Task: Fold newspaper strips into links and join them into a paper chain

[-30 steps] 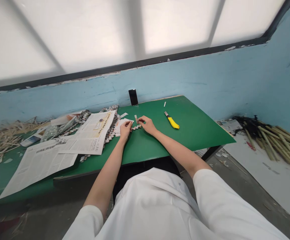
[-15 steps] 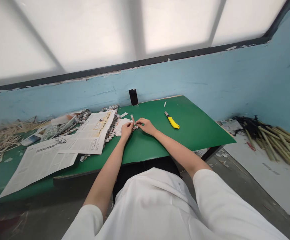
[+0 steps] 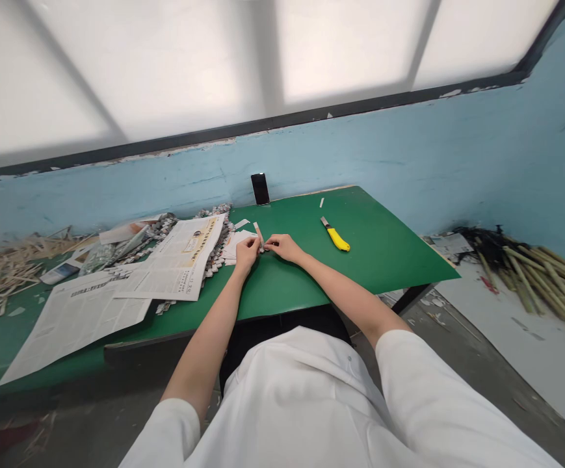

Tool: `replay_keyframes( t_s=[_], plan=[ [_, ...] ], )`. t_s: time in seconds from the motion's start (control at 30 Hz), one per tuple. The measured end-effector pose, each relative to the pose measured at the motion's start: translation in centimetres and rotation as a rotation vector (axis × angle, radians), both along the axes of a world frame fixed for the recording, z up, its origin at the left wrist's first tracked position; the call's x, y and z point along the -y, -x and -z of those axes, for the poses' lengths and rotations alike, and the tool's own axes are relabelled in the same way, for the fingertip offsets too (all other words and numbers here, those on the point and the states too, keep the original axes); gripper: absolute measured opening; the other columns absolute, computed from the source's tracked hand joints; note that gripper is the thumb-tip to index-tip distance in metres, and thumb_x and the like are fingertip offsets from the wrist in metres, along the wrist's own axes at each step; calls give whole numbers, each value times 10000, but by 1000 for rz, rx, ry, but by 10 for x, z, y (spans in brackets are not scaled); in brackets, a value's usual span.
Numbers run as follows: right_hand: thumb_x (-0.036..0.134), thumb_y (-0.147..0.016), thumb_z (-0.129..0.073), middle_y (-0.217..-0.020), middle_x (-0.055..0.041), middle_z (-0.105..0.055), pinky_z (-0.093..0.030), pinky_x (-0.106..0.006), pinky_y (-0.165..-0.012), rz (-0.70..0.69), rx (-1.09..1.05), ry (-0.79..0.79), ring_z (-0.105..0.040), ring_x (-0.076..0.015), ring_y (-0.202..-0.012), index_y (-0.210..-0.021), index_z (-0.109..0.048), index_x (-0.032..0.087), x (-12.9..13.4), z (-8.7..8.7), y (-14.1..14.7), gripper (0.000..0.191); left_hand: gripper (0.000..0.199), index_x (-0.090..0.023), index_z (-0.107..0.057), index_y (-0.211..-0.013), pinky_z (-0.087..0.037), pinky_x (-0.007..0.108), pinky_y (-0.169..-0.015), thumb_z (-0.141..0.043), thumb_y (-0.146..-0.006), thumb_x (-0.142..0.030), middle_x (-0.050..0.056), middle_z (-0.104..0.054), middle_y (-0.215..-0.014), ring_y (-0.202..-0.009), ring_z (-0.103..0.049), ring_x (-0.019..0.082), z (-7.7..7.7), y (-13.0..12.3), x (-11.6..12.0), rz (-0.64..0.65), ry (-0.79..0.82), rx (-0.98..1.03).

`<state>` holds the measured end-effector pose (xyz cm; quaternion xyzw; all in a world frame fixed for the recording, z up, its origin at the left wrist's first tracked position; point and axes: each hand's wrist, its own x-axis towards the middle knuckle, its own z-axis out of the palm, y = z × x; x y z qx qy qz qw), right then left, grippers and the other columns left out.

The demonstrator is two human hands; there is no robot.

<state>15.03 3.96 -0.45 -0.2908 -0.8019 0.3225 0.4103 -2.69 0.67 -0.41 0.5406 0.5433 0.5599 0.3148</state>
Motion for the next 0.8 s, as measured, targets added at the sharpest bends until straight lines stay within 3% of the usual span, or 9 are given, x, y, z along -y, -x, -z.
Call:
replay_keyframes(
  t_s=[0.13,0.5,0.8],
  plan=[
    [470,-870,-701,-793,-49,-762,-444,-288,-662,36,6,118,-617,-180,-702,-847,-798,175,-4,3,0,311,286,-172,-688,-733,-413,259,-549,-671,-858,-429,-2,-593,-567,-523,-513,133,-2,-2,3,52,-5,-24],
    [515,-837,-697,-755,-49,-760,-434,-278,-633,51,-3,219,-611,-175,-666,-847,-814,148,-5,1,-2,385,337,-172,-680,-718,-371,257,-525,-670,-852,-480,-3,-580,-555,-510,-484,129,-2,-2,4,89,-9,-76],
    [583,-828,-691,-718,-46,-740,-418,-279,-596,60,20,204,-579,-172,-639,-844,-811,144,-8,5,-3,455,348,-171,-696,-730,-375,263,-520,-688,-854,-495,-2,-580,-547,-494,-488,131,-4,-1,6,116,10,-93]
  ],
)
